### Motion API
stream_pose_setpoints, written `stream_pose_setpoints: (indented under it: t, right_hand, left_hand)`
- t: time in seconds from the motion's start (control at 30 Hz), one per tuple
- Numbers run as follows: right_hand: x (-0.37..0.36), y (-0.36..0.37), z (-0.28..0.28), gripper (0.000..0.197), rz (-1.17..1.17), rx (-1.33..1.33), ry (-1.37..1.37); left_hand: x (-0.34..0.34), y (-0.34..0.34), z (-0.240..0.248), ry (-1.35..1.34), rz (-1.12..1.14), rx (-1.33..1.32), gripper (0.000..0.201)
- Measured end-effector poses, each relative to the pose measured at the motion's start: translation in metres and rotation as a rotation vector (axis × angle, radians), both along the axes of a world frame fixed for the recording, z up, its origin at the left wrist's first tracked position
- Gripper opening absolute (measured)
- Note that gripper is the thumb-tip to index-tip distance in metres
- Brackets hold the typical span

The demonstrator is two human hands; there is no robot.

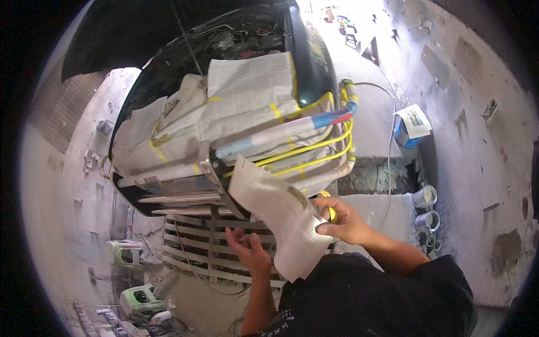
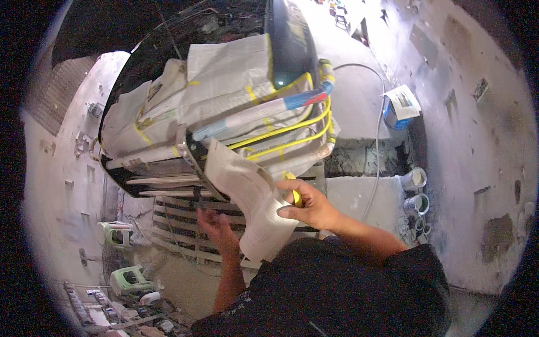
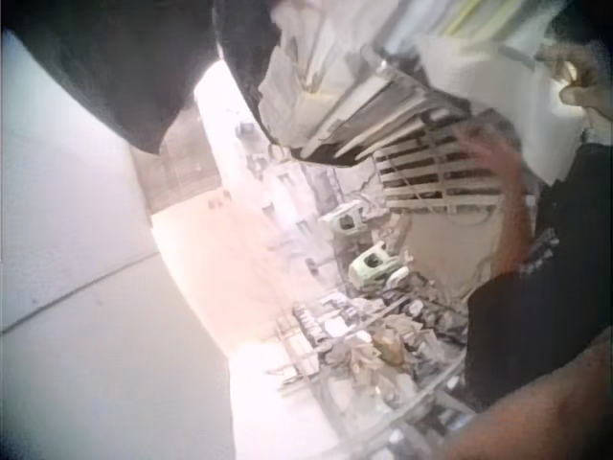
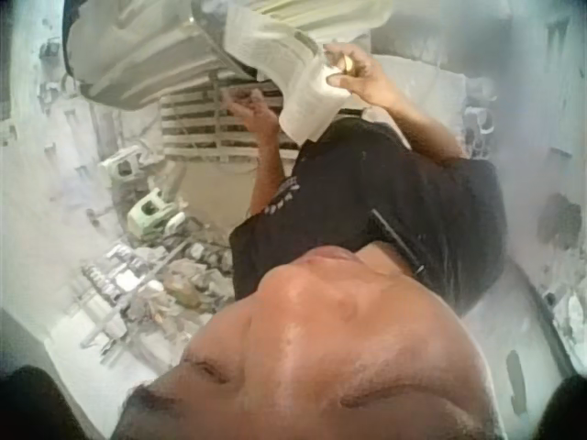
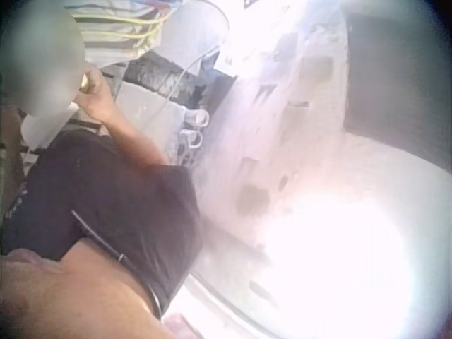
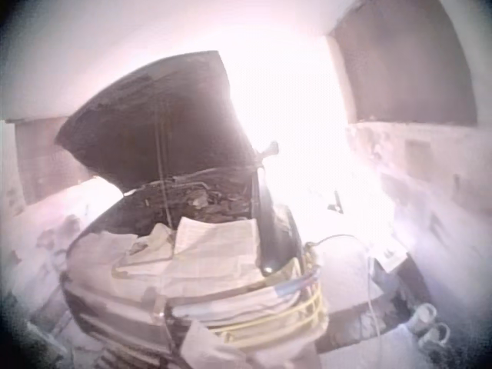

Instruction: The person applies yellow masking tape and newspaper to the front bumper and fender of a dark-colored car in a workshop. They smooth the tape and paper to cover areas around the bumper and wheel arch, preparing the vehicle for painting or bodywork.

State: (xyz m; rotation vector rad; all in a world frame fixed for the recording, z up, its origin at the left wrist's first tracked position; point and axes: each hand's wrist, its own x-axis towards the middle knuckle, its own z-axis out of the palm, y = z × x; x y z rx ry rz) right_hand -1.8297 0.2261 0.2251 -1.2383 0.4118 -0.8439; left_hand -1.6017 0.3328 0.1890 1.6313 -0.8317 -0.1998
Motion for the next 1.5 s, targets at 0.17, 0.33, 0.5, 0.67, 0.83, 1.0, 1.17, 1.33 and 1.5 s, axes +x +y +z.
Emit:
stream_pose_setpoints:
  t: [0.17, 0.33, 0.5, 0.67, 0.83, 1.0, 1.17, 1.33, 1.5]
  right_hand:
    - [-0.042, -0.016, 0.023, 0.064, -0.056, -0.113, 0.005]
    - [-0.053, -0.014, 0.032, 0.064, -0.134, -0.268, 0.089]
    - [-0.056, -0.003, 0.034, 0.059, -0.244, -0.388, 0.205]
    - [-0.063, 0.018, 0.039, 0.052, -0.340, -0.380, 0.330]
    - [-0.078, 0.027, 0.039, 0.050, -0.354, -0.328, 0.400]
    - [-0.117, 0.020, 0.032, 0.046, -0.448, -0.263, 0.388]
    - [-0.201, -0.006, 0.043, 0.044, -0.467, -0.230, 0.474]
    - [-0.331, -0.045, 0.048, 0.042, -0.512, -0.242, 0.632]
    - [-0.449, -0.079, 0.048, 0.039, -0.664, -0.242, 0.779]
  left_hand:
    - [-0.055, -0.016, 0.064, -0.060, -0.782, 0.090, 0.068]
    - [-0.090, -0.034, 0.098, 0.377, -1.218, 0.311, 0.102]
    - [-0.092, -0.043, 0.102, 0.504, -1.443, 0.414, 0.105]
    - [-0.095, -0.043, 0.089, 0.627, -1.425, 0.472, 0.079]
    - [-0.099, -0.050, 0.062, 0.747, -1.447, 0.453, 0.065]
    - [-0.121, -0.062, 0.052, 0.799, -1.231, 0.444, 0.047]
    - [-0.144, -0.101, 0.035, 0.593, -0.956, 0.360, 0.048]
    - [-0.190, -0.158, 0.038, 0.412, -0.821, 0.299, 0.057]
    - [-0.240, -0.210, 0.044, 0.014, -0.696, 0.316, 0.063]
